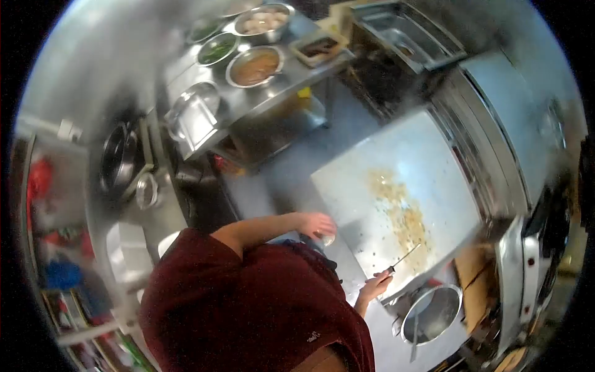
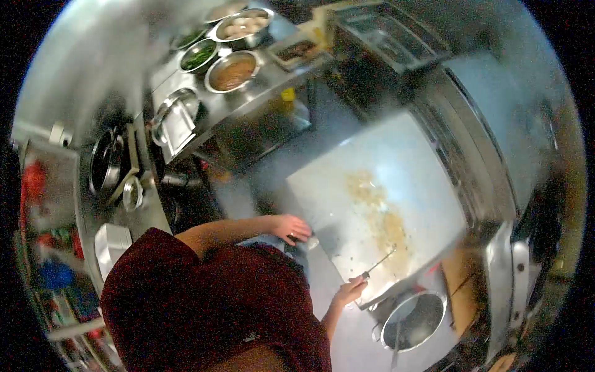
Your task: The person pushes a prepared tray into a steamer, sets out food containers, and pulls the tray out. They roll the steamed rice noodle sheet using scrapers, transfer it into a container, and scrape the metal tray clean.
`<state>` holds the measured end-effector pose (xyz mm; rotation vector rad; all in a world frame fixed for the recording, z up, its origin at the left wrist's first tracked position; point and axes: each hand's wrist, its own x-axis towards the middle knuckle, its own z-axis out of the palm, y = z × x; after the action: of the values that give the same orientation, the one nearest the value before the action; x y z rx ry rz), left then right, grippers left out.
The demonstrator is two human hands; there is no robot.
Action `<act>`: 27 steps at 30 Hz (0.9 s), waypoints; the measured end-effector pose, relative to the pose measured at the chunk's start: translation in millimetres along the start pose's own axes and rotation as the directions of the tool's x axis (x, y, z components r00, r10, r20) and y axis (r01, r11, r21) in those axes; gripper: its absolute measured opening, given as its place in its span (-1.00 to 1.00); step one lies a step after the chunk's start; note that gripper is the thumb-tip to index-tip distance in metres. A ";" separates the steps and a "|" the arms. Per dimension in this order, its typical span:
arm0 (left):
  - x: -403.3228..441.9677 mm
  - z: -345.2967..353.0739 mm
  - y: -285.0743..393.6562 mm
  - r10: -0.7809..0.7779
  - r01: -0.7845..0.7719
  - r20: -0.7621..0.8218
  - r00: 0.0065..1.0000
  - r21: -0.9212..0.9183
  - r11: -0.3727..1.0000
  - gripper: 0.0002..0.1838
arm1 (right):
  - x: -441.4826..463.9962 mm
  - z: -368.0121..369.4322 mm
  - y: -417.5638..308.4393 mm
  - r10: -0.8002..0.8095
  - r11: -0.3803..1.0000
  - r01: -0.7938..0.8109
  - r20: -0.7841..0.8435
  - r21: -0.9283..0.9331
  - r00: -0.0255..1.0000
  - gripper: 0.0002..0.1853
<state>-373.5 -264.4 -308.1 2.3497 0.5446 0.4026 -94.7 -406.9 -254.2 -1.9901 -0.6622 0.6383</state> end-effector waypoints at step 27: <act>-366.9 -359.4 -97.1 -0.796 0.247 -0.141 -0.589 -0.969 -0.011 -0.55 | -212.7 620.7 -365.1 -0.267 0.219 0.936 0.940 0.274 -0.213 -0.69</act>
<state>-868.9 -177.7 -165.8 0.1036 2.2325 1.0743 -732.2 -18.0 -175.4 -0.9156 -2.8927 0.8123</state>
